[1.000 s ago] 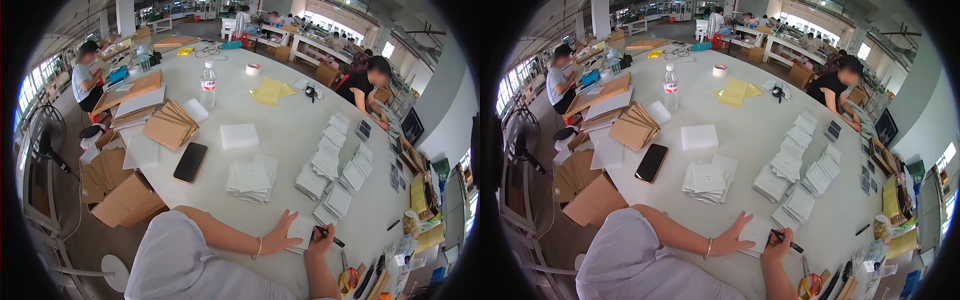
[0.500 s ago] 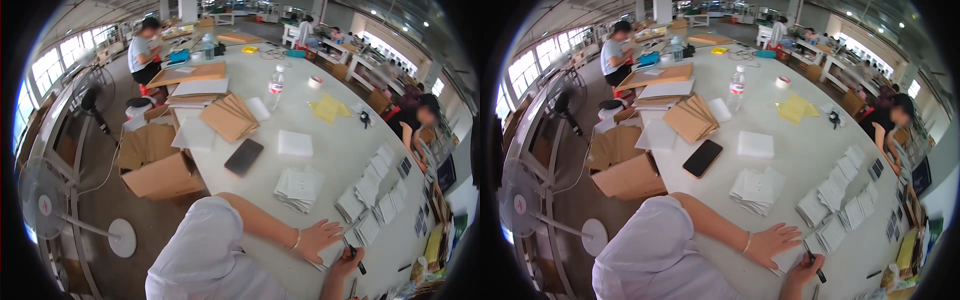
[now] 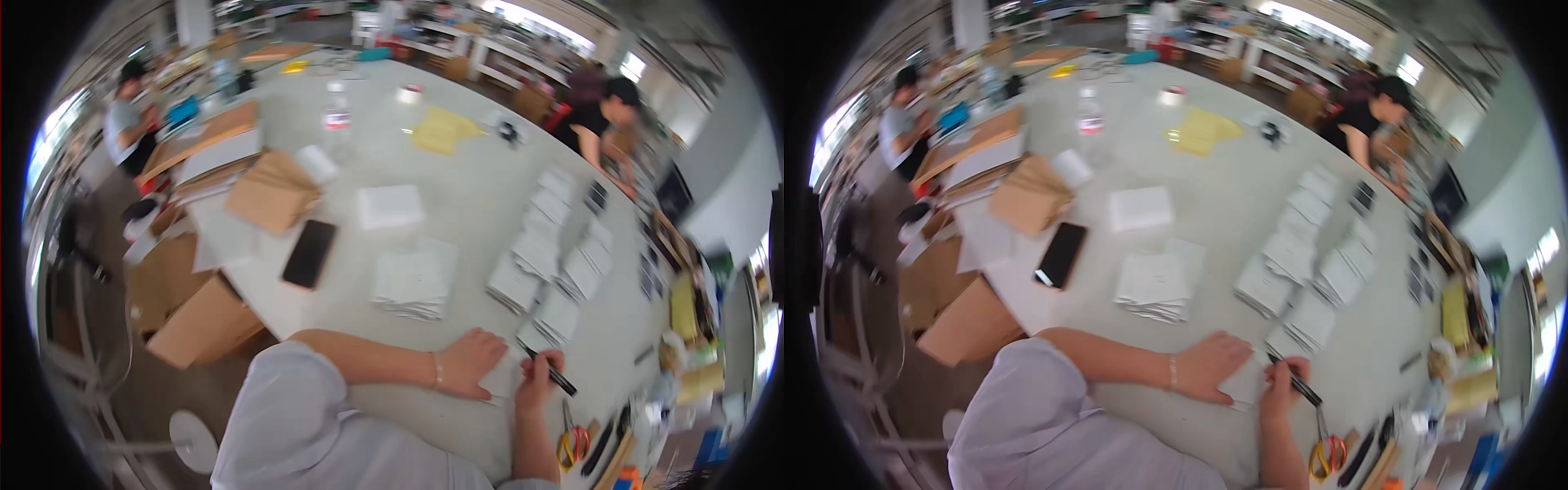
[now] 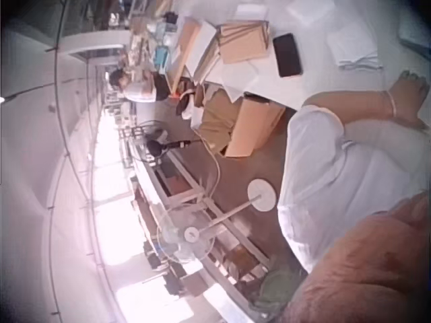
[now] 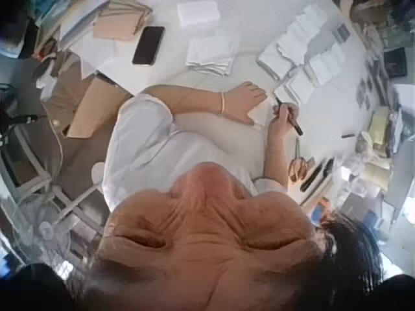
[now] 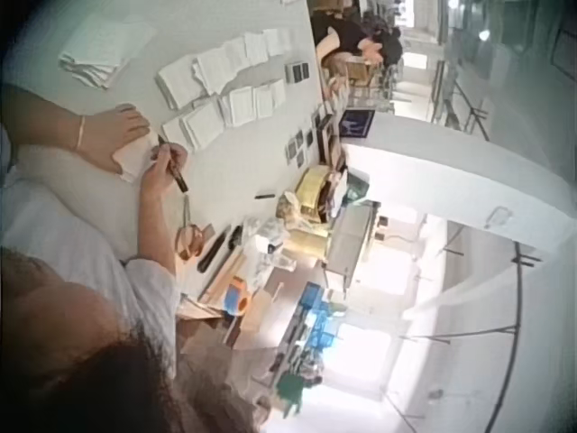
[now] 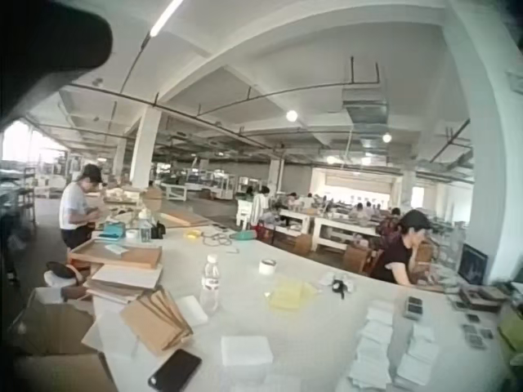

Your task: Writing technical labels on small white squares using a marker and organizing them into stacks.

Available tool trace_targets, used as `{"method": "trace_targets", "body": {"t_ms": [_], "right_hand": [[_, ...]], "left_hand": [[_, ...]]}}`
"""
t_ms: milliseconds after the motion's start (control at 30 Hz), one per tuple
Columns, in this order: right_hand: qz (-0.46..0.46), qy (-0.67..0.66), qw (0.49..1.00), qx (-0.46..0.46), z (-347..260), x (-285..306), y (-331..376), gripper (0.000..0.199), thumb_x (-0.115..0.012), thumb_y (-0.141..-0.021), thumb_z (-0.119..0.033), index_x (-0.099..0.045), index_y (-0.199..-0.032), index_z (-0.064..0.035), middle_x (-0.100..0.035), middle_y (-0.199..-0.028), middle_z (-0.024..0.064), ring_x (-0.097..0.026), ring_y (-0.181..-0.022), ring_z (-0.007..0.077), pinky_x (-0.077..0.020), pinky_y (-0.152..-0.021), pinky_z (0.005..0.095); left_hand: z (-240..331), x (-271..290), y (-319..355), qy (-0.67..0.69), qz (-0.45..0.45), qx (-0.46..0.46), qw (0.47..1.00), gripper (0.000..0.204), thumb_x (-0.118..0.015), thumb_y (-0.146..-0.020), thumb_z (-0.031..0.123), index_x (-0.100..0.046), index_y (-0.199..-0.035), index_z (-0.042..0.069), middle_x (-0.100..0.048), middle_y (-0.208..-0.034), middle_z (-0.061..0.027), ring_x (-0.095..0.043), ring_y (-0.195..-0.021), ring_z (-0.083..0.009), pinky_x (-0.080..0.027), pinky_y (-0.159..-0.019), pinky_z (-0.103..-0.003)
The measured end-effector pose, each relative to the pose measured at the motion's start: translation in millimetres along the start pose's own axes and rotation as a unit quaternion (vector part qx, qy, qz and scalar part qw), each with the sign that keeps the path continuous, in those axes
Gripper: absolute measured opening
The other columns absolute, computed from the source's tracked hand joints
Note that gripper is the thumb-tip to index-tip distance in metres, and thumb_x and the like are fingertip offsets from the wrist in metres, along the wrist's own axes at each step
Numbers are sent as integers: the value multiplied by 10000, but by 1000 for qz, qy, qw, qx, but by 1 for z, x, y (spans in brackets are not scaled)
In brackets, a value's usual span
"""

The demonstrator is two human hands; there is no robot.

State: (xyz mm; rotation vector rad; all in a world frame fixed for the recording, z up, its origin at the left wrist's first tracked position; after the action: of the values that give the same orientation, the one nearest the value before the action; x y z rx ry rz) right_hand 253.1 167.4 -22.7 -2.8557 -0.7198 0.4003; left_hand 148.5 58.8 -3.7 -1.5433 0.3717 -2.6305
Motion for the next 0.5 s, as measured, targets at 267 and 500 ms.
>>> {"method": "trace_targets", "body": {"t_ms": [267,500], "right_hand": [[-78,82,993,-21,-4,-10,12,215,-540,-730,-8,-462,-924,-57,-491,-737,26,-502,-643,94,-413,-601,220],[-55,69,992,-91,13,-1,10,113,-571,-744,0,-510,-825,-51,-485,-775,-6,-440,-708,65,-363,-630,215]], "left_hand": [[6,1,3,29,19,-18,999,840,-699,-624,449,-406,-1218,-68,-425,-1221,-196,-392,-1159,-333,-277,-996,-461],[-2,1,-3,51,25,1,998,880,-745,-573,417,-391,-1233,-46,-419,-1234,-180,-395,-1157,-326,-298,-979,-437]]}}
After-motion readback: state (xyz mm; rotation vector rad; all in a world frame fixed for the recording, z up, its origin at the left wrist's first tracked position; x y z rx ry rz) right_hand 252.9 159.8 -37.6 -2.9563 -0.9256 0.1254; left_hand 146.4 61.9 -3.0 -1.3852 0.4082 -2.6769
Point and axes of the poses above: each hand's wrist, its own y-axis away from the middle knuckle, its own x-axis out of the back of the hand, z = x × y, the point moved 7 cm from there along -y, towards the middle knuckle
